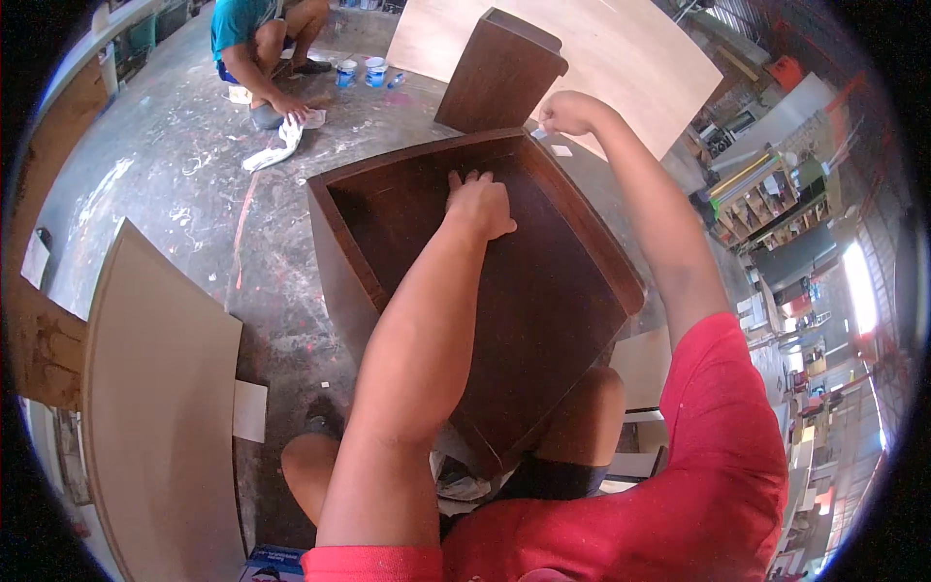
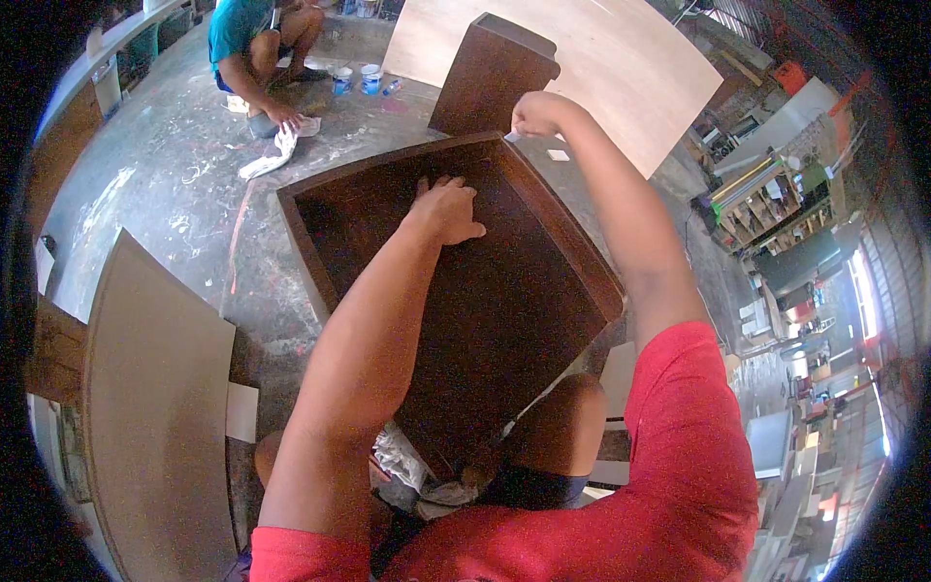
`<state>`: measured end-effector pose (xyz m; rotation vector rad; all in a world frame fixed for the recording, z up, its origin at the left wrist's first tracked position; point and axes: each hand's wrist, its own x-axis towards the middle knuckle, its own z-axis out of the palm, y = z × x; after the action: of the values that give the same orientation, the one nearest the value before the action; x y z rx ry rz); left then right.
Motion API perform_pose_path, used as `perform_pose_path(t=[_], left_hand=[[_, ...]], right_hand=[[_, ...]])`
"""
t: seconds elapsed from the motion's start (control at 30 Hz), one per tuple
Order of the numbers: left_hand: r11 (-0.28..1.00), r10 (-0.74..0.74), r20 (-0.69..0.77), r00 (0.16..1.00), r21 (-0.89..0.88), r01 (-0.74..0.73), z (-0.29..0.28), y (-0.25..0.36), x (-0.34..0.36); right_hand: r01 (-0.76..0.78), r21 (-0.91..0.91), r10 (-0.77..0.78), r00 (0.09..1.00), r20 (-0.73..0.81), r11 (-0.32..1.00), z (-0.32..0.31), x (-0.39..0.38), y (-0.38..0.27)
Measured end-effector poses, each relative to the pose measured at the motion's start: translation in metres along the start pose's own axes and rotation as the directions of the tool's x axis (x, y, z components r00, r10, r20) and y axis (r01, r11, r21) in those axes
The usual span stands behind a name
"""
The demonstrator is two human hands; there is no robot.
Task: The person finishes a wooden nightstand cabinet by scraping its inner surfaces and edges with a small blade, pressing edge banding along the frame, and scraping away excess material from the edges.
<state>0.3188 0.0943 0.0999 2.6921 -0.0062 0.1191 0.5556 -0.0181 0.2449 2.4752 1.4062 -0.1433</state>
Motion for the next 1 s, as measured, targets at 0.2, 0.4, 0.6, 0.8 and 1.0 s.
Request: perform_pose_path(t=[0.2, 0.4, 0.6, 0.8, 1.0], left_hand=[[1.000, -0.010, 0.001, 1.000, -0.024, 0.010, 0.001, -0.010, 0.000], [0.992, -0.122, -0.063, 0.991, 0.036, 0.125, -0.003, -0.003, -0.005], [0.986, -0.152, 0.042, 0.988, 0.079, 0.148, 0.008, -0.011, -0.006], [0.985, -0.133, 0.043, 0.990, 0.113, 0.127, 0.006, -0.008, -0.001], [0.981, -0.128, 0.044, 0.991, 0.154, 0.120, 0.005, -0.017, -0.004]], right_hand=[[-0.180, 0.380, 0.227, 0.970, -0.083, 0.908, 0.042, -0.058, -0.021], [-0.251, 0.477, 0.483, 0.743, -0.463, 0.842, 0.113, -0.061, -0.020], [-0.310, 0.687, 0.491, 0.868, -0.078, 0.657, 0.105, -0.019, -0.011], [-0.285, 0.762, 0.517, 0.853, -0.076, 0.582, 0.102, 0.003, 0.005], [-0.280, 0.734, 0.460, 0.887, -0.050, 0.619, 0.115, -0.041, -0.001]])
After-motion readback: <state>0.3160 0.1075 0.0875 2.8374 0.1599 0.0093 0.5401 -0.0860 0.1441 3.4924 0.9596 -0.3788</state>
